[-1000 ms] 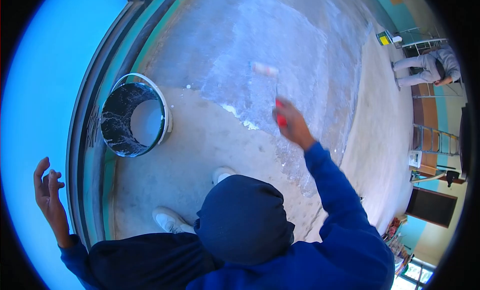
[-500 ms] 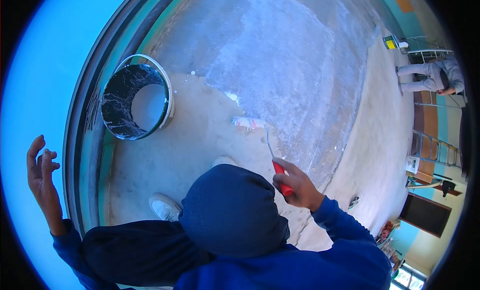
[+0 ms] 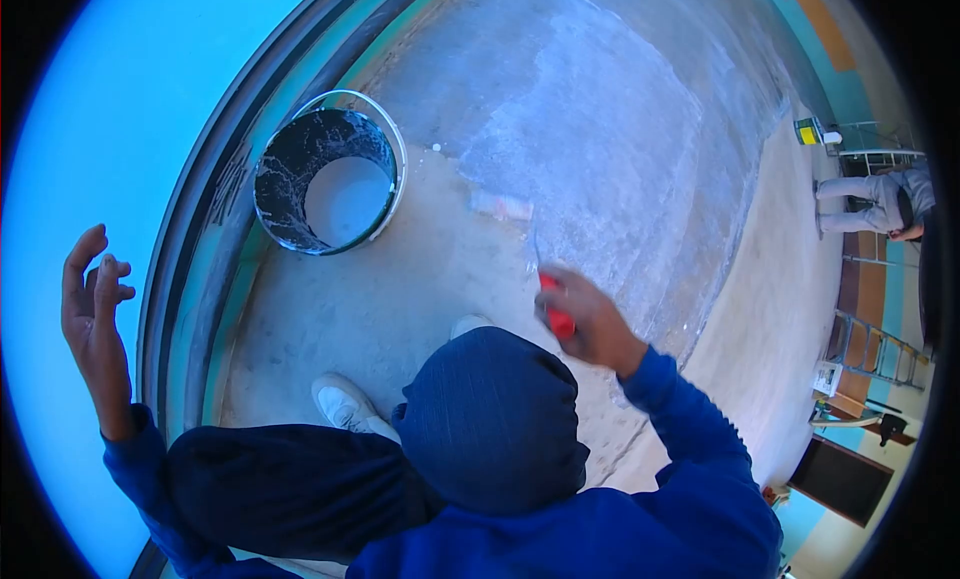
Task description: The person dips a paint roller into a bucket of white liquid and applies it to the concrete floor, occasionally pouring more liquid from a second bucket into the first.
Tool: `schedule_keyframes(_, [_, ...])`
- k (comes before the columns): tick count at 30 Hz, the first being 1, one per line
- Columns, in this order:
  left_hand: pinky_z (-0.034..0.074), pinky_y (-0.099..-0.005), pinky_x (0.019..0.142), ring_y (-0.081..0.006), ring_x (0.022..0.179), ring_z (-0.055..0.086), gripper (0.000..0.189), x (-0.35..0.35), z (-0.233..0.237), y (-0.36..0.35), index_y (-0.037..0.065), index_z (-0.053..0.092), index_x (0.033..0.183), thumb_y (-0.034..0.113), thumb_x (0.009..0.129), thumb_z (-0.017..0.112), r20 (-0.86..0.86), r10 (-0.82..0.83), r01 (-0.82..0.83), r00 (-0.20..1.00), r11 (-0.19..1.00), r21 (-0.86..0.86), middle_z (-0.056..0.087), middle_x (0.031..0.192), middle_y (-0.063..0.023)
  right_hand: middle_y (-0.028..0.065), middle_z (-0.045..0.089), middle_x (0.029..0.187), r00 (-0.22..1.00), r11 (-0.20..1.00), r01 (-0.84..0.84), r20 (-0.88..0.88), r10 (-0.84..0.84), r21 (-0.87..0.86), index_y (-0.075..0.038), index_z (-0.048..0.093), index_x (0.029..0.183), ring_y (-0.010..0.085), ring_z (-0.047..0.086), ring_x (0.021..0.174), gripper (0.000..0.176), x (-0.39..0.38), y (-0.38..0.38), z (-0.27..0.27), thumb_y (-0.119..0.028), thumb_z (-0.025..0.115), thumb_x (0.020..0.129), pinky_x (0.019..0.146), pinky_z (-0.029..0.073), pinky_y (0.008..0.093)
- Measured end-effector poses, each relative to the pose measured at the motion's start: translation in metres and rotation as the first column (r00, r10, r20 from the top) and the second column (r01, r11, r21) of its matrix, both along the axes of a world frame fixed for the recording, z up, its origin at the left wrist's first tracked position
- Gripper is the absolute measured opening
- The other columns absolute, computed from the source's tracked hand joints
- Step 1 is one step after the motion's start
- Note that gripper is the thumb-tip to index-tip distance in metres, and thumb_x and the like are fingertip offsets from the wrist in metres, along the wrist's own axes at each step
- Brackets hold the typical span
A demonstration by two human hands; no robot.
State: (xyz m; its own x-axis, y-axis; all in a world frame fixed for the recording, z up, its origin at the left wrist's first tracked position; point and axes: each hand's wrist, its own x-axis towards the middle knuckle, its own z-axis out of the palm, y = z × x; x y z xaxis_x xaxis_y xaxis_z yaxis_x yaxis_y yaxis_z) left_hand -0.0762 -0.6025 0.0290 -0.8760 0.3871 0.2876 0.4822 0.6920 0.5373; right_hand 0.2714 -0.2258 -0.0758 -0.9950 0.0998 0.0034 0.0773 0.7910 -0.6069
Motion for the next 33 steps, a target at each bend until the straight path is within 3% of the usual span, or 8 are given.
schedule_keyframes(4, [0.054, -0.0314, 0.077, -0.0206, 0.098, 0.061, 0.046, -0.003, -0.002, 0.01, 0.013, 0.053, 0.128, 0.041, 0.091, 0.057, 0.062, -0.095, 0.092, 0.994, 0.994, 0.055, 0.054, 0.13, -0.0107, 0.0215, 0.056, 0.111, 0.981, 0.975, 0.086, -0.189, -0.047, 0.205, -0.009, 0.057, 0.1, 0.0383, 0.056, 0.1, 0.035, -0.074, 0.035, -0.047, 0.0, 0.065, 0.067, 0.085, 0.048, 0.0408])
schedule_keyframes(7, [0.054, -0.0307, 0.077, -0.0193, 0.096, 0.061, 0.045, 0.004, 0.003, 0.003, 0.012, 0.054, 0.127, 0.04, 0.092, 0.056, 0.087, -0.097, 0.091, 0.991, 0.994, 0.067, 0.054, 0.131, -0.0105, 0.0204, 0.056, 0.107, 0.993, 0.98, 0.041, -0.116, -0.019, 0.194, -0.009, 0.057, 0.098, 0.0363, 0.057, 0.095, 0.033, -0.101, 0.026, -0.042, -0.003, 0.065, 0.067, 0.082, 0.049, 0.0394])
schedule_keyframes(11, [0.055, -0.0309, 0.076, -0.0193, 0.095, 0.062, 0.044, 0.005, 0.004, -0.013, 0.011, 0.054, 0.126, 0.039, 0.093, 0.056, 0.045, -0.013, 0.01, 0.999, 0.997, 0.075, 0.055, 0.129, -0.0108, 0.0174, 0.053, 0.091, 0.97, 0.977, -0.123, -0.188, 0.156, 0.177, -0.011, 0.056, 0.093, 0.0352, 0.057, 0.079, 0.026, -0.08, -0.027, -0.014, -0.007, 0.065, 0.069, 0.067, 0.047, 0.0454])
schedule_keyframes(15, [0.055, -0.0306, 0.076, -0.0194, 0.096, 0.062, 0.044, 0.0, 0.003, 0.001, 0.01, 0.053, 0.127, 0.039, 0.093, 0.055, 0.002, -0.005, 0.005, 1.0, 0.998, 0.059, 0.055, 0.129, -0.0112, 0.018, 0.053, 0.088, 0.973, 0.989, 0.051, -0.23, -0.018, 0.14, -0.01, 0.055, 0.094, 0.0362, 0.057, 0.08, 0.028, -0.123, 0.012, -0.032, -0.007, 0.065, 0.068, 0.067, 0.048, 0.0449])
schedule_keyframes(18, [0.054, -0.0318, 0.076, -0.0182, 0.096, 0.061, 0.046, 0.0, 0.005, 0.002, 0.012, 0.054, 0.128, 0.041, 0.092, 0.056, 0.083, -0.075, 0.069, 0.994, 0.995, 0.073, 0.054, 0.13, -0.0104, 0.0184, 0.056, 0.099, 1.0, 0.967, 0.004, -0.026, 0.003, 0.256, -0.011, 0.056, 0.098, 0.0367, 0.059, 0.087, 0.03, -0.123, -0.005, -0.041, -0.008, 0.067, 0.07, 0.071, 0.049, 0.042])
schedule_keyframes(22, [0.055, -0.0306, 0.073, -0.0199, 0.095, 0.062, 0.046, 0.0, -0.002, -0.008, 0.012, 0.054, 0.127, 0.042, 0.092, 0.056, 0.019, -0.001, 0.0, 1.0, 0.998, 0.068, 0.054, 0.129, -0.0114, 0.0189, 0.054, 0.098, 0.997, 0.971, -0.061, -0.025, 0.068, 0.231, -0.011, 0.055, 0.098, 0.0362, 0.059, 0.086, 0.03, -0.098, -0.048, -0.026, -0.008, 0.065, 0.07, 0.071, 0.05, 0.044])
schedule_keyframes(28, [0.055, -0.0307, 0.073, -0.0192, 0.093, 0.062, 0.048, -0.005, -0.005, 0.001, 0.011, 0.054, 0.126, 0.044, 0.091, 0.056, 0.053, 0.011, -0.013, 0.999, 0.999, 0.052, 0.055, 0.128, -0.0109, 0.0209, 0.054, 0.09, 0.944, 0.947, 0.241, -0.28, -0.177, 0.213, -0.009, 0.055, 0.093, 0.0412, 0.058, 0.082, 0.026, -0.178, 0.085, -0.083, -0.002, 0.058, 0.069, 0.069, 0.049, 0.0484])
schedule_keyframes(33, [0.055, -0.0284, 0.07, -0.017, 0.09, 0.062, 0.044, -0.006, -0.011, -0.001, 0.01, 0.054, 0.126, 0.039, 0.093, 0.056, 0.101, 0.003, -0.013, 0.995, 0.995, 0.095, 0.054, 0.13, -0.0111, 0.0183, 0.057, 0.091, 0.945, 0.935, 0.253, -0.269, -0.185, 0.246, -0.01, 0.057, 0.092, 0.0397, 0.058, 0.085, 0.022, -0.224, 0.192, -0.103, -0.003, 0.058, 0.072, 0.072, 0.049, 0.0456])
